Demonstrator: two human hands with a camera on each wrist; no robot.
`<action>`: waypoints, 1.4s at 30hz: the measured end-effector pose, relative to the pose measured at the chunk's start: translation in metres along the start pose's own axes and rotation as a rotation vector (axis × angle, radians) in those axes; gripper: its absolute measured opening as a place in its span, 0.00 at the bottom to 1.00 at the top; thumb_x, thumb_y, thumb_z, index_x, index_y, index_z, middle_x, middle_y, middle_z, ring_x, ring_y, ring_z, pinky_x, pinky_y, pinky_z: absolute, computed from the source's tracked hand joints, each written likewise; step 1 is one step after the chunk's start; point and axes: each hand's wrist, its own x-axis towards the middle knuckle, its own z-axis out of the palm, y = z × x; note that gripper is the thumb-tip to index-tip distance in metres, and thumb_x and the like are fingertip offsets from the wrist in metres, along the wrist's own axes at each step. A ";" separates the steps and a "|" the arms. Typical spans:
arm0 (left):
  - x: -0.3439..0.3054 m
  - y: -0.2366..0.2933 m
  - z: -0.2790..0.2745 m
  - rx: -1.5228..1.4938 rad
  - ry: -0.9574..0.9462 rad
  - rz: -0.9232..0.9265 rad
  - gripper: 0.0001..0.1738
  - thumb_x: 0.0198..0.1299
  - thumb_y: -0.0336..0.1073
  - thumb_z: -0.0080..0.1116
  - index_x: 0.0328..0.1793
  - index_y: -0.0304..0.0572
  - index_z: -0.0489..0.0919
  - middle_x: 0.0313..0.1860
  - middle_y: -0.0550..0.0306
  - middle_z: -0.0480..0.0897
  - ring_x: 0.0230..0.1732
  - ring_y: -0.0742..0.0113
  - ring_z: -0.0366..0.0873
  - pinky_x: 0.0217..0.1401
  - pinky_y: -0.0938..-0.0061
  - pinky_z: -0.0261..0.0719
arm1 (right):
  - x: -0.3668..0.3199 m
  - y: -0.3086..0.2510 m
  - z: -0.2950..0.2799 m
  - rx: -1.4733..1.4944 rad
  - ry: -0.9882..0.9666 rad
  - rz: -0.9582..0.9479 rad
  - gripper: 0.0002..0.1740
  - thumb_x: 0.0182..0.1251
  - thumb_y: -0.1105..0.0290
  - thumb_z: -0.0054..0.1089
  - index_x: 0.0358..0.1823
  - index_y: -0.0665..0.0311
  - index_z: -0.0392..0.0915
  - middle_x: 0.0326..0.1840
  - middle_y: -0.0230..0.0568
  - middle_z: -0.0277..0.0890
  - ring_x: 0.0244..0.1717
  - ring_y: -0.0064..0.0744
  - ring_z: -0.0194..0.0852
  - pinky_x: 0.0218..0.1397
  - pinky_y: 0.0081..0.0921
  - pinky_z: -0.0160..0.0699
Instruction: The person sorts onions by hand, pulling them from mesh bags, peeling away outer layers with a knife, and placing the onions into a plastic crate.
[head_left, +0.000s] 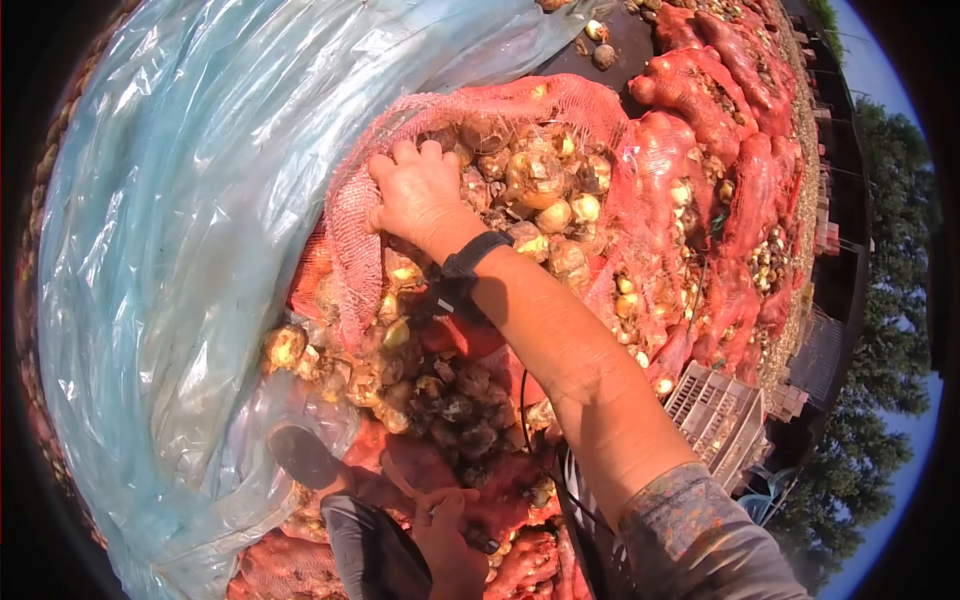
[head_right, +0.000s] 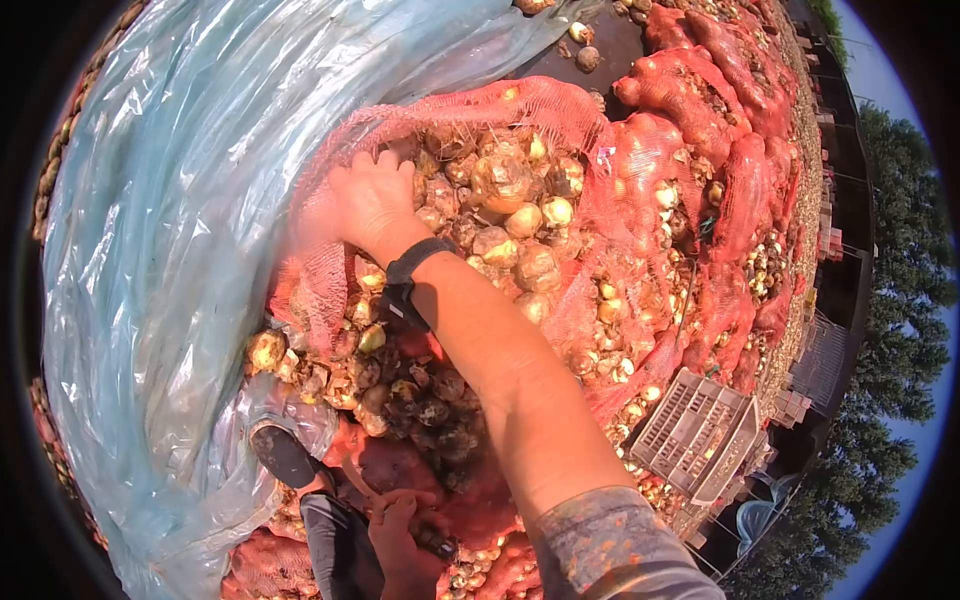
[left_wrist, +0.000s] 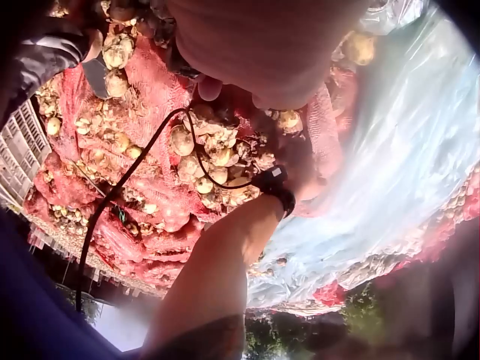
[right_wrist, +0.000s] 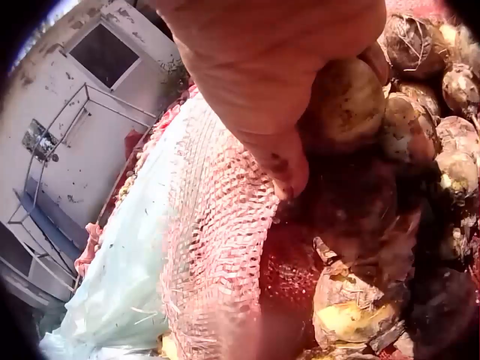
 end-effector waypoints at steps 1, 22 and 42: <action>0.000 -0.001 0.001 -0.013 0.008 0.013 0.03 0.63 0.27 0.52 0.41 0.36 0.75 0.35 0.44 0.82 0.20 0.58 0.80 0.19 0.65 0.79 | -0.001 0.012 0.007 -0.058 0.019 -0.086 0.38 0.44 0.54 0.77 0.60 0.53 0.74 0.53 0.43 0.75 0.57 0.50 0.71 0.58 0.47 0.72; 0.001 -0.025 0.017 0.121 -0.033 -0.044 0.03 0.64 0.29 0.56 0.42 0.39 0.76 0.35 0.47 0.83 0.20 0.61 0.80 0.19 0.69 0.78 | -0.179 0.132 0.038 1.734 -0.204 0.642 0.19 0.62 0.80 0.57 0.55 0.68 0.74 0.48 0.38 0.80 0.44 0.26 0.81 0.47 0.25 0.80; -0.006 -0.026 0.035 0.069 -0.125 -0.080 0.04 0.65 0.29 0.58 0.44 0.38 0.77 0.35 0.47 0.84 0.22 0.61 0.81 0.20 0.69 0.80 | -0.597 0.285 -0.118 0.210 -0.215 1.141 0.14 0.53 0.67 0.69 0.35 0.66 0.74 0.27 0.41 0.78 0.29 0.37 0.80 0.34 0.34 0.79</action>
